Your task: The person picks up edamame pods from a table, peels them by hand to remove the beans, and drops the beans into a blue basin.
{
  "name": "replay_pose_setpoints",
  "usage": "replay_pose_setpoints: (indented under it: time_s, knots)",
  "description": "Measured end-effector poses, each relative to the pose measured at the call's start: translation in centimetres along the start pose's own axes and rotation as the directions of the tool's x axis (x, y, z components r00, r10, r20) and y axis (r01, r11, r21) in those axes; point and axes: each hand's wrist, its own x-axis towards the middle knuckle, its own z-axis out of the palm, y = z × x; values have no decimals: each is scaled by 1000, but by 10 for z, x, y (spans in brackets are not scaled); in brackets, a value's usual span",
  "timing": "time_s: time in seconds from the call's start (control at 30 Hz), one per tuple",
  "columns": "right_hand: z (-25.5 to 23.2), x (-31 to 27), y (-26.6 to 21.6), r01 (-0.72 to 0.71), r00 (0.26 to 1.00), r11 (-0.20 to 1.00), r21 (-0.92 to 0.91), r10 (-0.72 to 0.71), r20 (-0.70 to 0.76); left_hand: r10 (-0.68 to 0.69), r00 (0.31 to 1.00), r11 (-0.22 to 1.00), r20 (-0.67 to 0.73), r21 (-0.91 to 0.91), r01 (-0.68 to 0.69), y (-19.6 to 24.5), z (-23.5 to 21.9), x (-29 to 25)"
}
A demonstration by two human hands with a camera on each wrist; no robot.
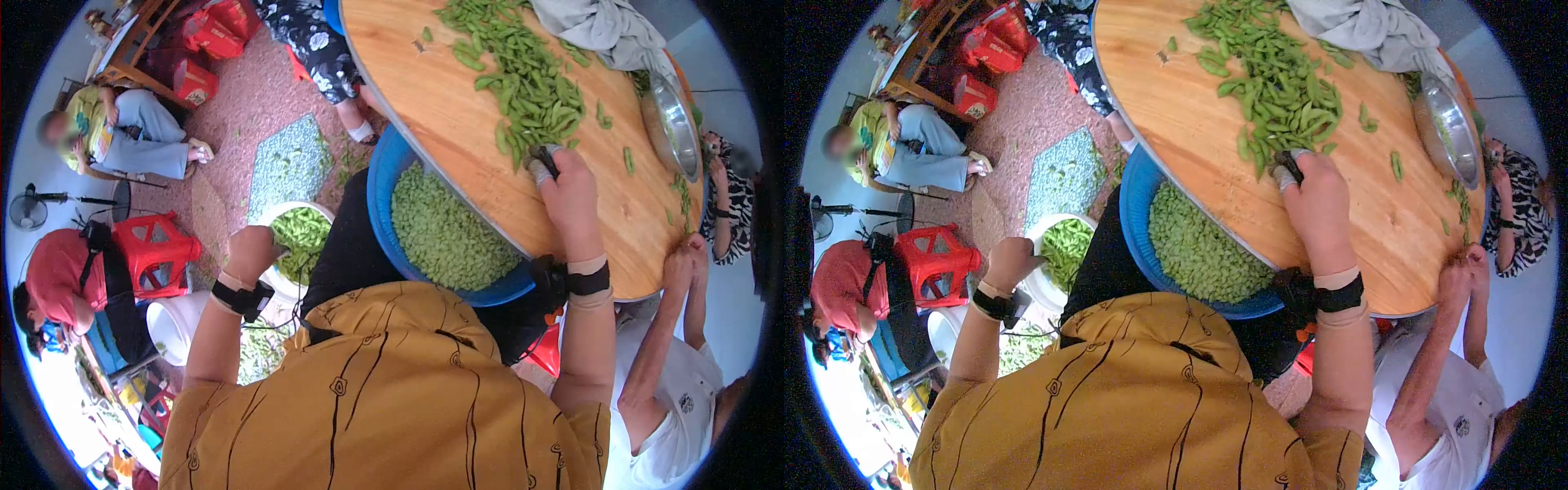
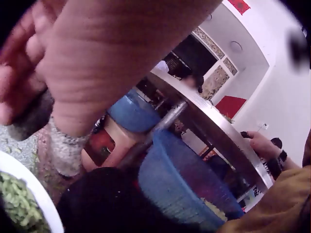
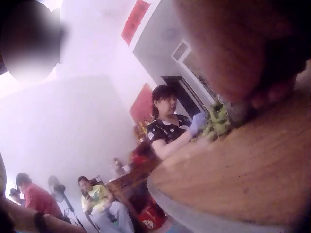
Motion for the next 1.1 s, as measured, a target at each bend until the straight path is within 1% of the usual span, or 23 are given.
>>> replay_pose_setpoints:
  time_s: [0.03, 0.1, 0.13, 0.17, 0.2, 0.23, 0.27, 0.3, 0.33, 0.37, 0.4, 0.43, 0.47, 0.53, 0.57, 0.63, 0.67, 0.73, 0.83, 0.97, 1.03, 1.07, 1.1]
  knots:
    - [0, -2, -1, -4, 1000, 1000, 9, 4, 11, -4, 1000, 1000, 13, 5, 4, 3, -3, 0]
    - [0, -9, -4, 35, 995, 999, 19, -33, -97, 74, 997, 990, -37, -115, -78, 17, -12, 5]
    - [-3, -13, -8, 27, 996, 999, 27, -24, -84, 145, 982, 962, -119, -213, -168, 28, -23, 3]
    - [-8, -18, -13, -92, 992, 981, 168, 105, -71, 230, 961, 929, -155, -259, -264, 41, -35, 7]
    - [-12, -21, -17, -202, 973, 931, 303, 227, -50, 266, 940, 876, -214, -353, -329, 57, -46, 8]
    - [-13, -27, -22, -136, 979, 926, 351, 181, -97, 356, 867, 785, -349, -392, -480, 69, -44, 15]
    - [-19, -32, -34, -140, 979, 926, 352, 183, -93, 426, 833, 740, -353, -395, -545, 84, -46, 20]
    - [-29, -37, -50, -307, 949, 846, 435, 307, 73, 492, 793, 690, -360, -395, -607, 101, -49, 24]
    - [-35, -45, -58, -472, 881, 737, 483, 401, 249, 556, 748, 625, -363, -410, -664, 117, -48, 29]
    - [-33, -55, -58, -482, 876, 676, 557, 381, 296, 607, 718, 624, -340, -356, -696, 131, -43, 33]
    - [-30, -62, -59, -484, 875, 673, 559, 382, 297, 645, 709, 624, -284, -340, -704, 145, -42, 36]
    - [-28, -69, -60, -493, 870, 615, 616, 365, 332, 680, 698, 624, -225, -323, -712, 157, -41, 37]
    - [-27, -77, -61, -504, 863, 550, 667, 345, 368, 681, 699, 625, -217, -324, -710, 167, -39, 37]
    - [-28, -88, -59, -526, 850, 558, 642, 340, 402, 746, 660, 619, -86, -274, -736, 184, -37, 43]
    - [-26, -93, -59, -505, 863, 568, 650, 340, 373, 748, 659, 619, -82, -271, -737, 190, -32, 45]
    - [-25, -98, -55, -483, 875, 575, 661, 347, 338, 761, 649, 631, 13, -251, -734, 199, -22, 53]
    - [-25, -100, -53, -486, 873, 585, 649, 352, 337, 764, 644, 628, 19, -248, -738, 201, -18, 56]
    - [-26, -105, -50, -493, 869, 591, 638, 360, 339, 804, 594, 581, 27, -245, -776, 204, -11, 60]
    - [-25, -107, -48, -471, 878, 557, 684, 366, 307, 786, 612, 617, 88, -182, -766, 214, 8, 67]
    - [-25, -108, -46, -481, 873, 544, 688, 371, 316, 773, 629, 633, 86, -184, -752, 214, 11, 65]
    - [-26, -108, -46, -488, 868, 523, 698, 374, 326, 782, 623, 583, -26, -325, -745, 207, 8, 67]
    - [-26, -108, -46, -506, 859, 523, 686, 384, 340, 782, 622, 583, -23, -324, -745, 205, 11, 69]
    - [-25, -107, -46, -521, 850, 523, 675, 392, 352, 765, 636, 556, -100, -395, -731, 204, 10, 72]
